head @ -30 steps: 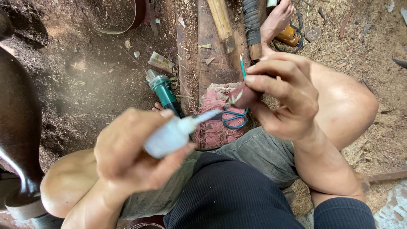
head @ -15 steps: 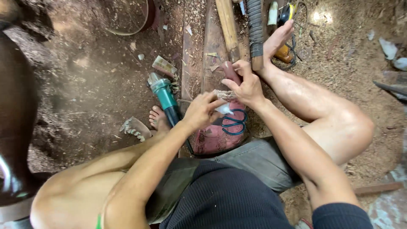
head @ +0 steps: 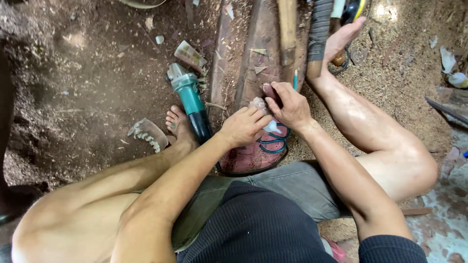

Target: Applying glue, cutting materials, and sanding a small component for a woodworking project.

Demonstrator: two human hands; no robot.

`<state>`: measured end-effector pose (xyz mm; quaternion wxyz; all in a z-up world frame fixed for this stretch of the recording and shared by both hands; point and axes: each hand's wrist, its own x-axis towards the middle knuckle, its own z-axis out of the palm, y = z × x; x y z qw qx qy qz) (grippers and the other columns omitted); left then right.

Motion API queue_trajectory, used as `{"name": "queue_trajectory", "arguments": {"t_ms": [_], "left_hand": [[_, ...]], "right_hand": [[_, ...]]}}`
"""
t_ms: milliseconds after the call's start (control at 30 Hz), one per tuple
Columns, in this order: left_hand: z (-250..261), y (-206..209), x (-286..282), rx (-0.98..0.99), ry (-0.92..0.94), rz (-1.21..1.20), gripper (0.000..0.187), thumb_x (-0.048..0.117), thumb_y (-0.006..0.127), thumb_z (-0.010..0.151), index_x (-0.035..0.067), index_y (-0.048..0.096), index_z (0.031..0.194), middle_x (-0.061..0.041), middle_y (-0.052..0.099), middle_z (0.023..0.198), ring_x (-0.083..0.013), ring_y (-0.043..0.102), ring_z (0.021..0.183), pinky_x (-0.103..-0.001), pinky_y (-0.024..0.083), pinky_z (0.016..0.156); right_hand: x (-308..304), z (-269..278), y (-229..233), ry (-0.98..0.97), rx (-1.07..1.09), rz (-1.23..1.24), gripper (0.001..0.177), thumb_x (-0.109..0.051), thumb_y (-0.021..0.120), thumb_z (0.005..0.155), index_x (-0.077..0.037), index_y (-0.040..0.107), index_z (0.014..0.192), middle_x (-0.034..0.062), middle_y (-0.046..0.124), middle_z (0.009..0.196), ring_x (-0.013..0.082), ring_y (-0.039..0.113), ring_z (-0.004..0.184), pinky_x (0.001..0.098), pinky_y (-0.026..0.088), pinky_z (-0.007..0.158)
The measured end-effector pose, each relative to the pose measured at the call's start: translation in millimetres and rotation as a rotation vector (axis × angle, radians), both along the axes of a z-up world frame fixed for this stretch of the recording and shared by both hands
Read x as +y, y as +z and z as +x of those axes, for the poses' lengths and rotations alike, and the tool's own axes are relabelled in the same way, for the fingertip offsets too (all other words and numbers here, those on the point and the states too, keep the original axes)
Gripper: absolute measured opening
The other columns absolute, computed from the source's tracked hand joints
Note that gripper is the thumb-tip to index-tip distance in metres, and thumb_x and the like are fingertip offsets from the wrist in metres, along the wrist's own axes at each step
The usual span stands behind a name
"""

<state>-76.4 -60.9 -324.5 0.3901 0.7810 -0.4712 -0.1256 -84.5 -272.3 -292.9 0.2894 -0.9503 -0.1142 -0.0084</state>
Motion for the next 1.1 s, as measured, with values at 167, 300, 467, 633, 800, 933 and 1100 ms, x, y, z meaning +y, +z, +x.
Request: {"name": "queue_trajectory", "arguments": {"t_ms": [167, 300, 467, 633, 800, 933, 1100], "left_hand": [[-2, -6, -3, 0.02, 0.002, 0.007, 0.051, 0.031, 0.076, 0.083, 0.014, 0.061, 0.128, -0.006, 0.061, 0.104, -0.0272, 0.058, 0.105, -0.041, 0.048, 0.09], [-1, -5, -3, 0.041, -0.014, 0.026, 0.054, 0.033, 0.077, 0.083, 0.013, 0.059, 0.13, -0.007, 0.06, 0.104, -0.0278, 0.057, 0.105, -0.042, 0.047, 0.091], [6, 10, 0, 0.091, -0.029, 0.054, 0.065, 0.035, 0.079, 0.076, 0.01, 0.058, 0.132, -0.008, 0.059, 0.106, -0.0299, 0.056, 0.106, -0.043, 0.046, 0.092], [11, 9, 7, 0.154, -0.064, 0.096, 0.066, 0.035, 0.078, 0.077, 0.009, 0.057, 0.134, -0.01, 0.058, 0.111, -0.0308, 0.055, 0.109, -0.043, 0.046, 0.094], [20, 1, 25, 0.142, -0.048, 0.124, 0.068, 0.043, 0.072, 0.076, 0.007, 0.058, 0.132, -0.013, 0.058, 0.117, -0.0309, 0.057, 0.107, -0.044, 0.049, 0.093], [28, -2, 40, 0.116, -0.005, 0.182, 0.068, 0.045, 0.071, 0.075, 0.005, 0.059, 0.128, -0.014, 0.058, 0.118, -0.0314, 0.058, 0.104, -0.044, 0.051, 0.092], [37, -3, 49, 0.122, 0.117, 0.175, 0.057, 0.038, 0.072, 0.078, 0.009, 0.061, 0.125, -0.012, 0.059, 0.109, -0.0315, 0.061, 0.102, -0.045, 0.051, 0.09]], "right_hand": [[-1, 2, -2, 0.038, 0.084, -0.122, 0.042, -0.02, 0.076, 0.097, 0.0, 0.061, 0.131, 0.0162, 0.062, 0.1, 0.0362, 0.068, 0.079, 0.0418, 0.056, 0.065], [-2, 6, 3, 0.061, 0.144, -0.15, 0.04, -0.023, 0.074, 0.099, -0.001, 0.061, 0.13, 0.0166, 0.057, 0.094, 0.0376, 0.064, 0.072, 0.0445, 0.052, 0.058], [0, 28, 20, 0.095, 0.271, -0.202, 0.032, -0.026, 0.072, 0.097, -0.007, 0.064, 0.122, 0.0171, 0.058, 0.096, 0.04, 0.065, 0.072, 0.0482, 0.053, 0.059], [7, 48, 26, 0.136, 0.37, -0.274, 0.022, -0.027, 0.07, 0.095, -0.012, 0.066, 0.11, 0.0167, 0.061, 0.096, 0.0404, 0.066, 0.079, 0.0514, 0.054, 0.066], [25, 61, 23, 0.154, 0.484, -0.396, 0.02, -0.018, 0.066, 0.089, -0.004, 0.067, 0.103, 0.0228, 0.066, 0.098, 0.0418, 0.069, 0.084, 0.0528, 0.055, 0.075], [40, 62, 21, 0.159, 0.527, -0.496, 0.019, -0.012, 0.063, 0.087, 0.0, 0.066, 0.102, 0.0264, 0.066, 0.098, 0.0441, 0.069, 0.085, 0.053, 0.055, 0.076], [45, 55, 14, 0.184, 0.502, -0.521, 0.027, -0.011, 0.063, 0.078, 0.003, 0.061, 0.1, 0.0293, 0.064, 0.096, 0.045, 0.069, 0.08, 0.0523, 0.056, 0.071]]}}
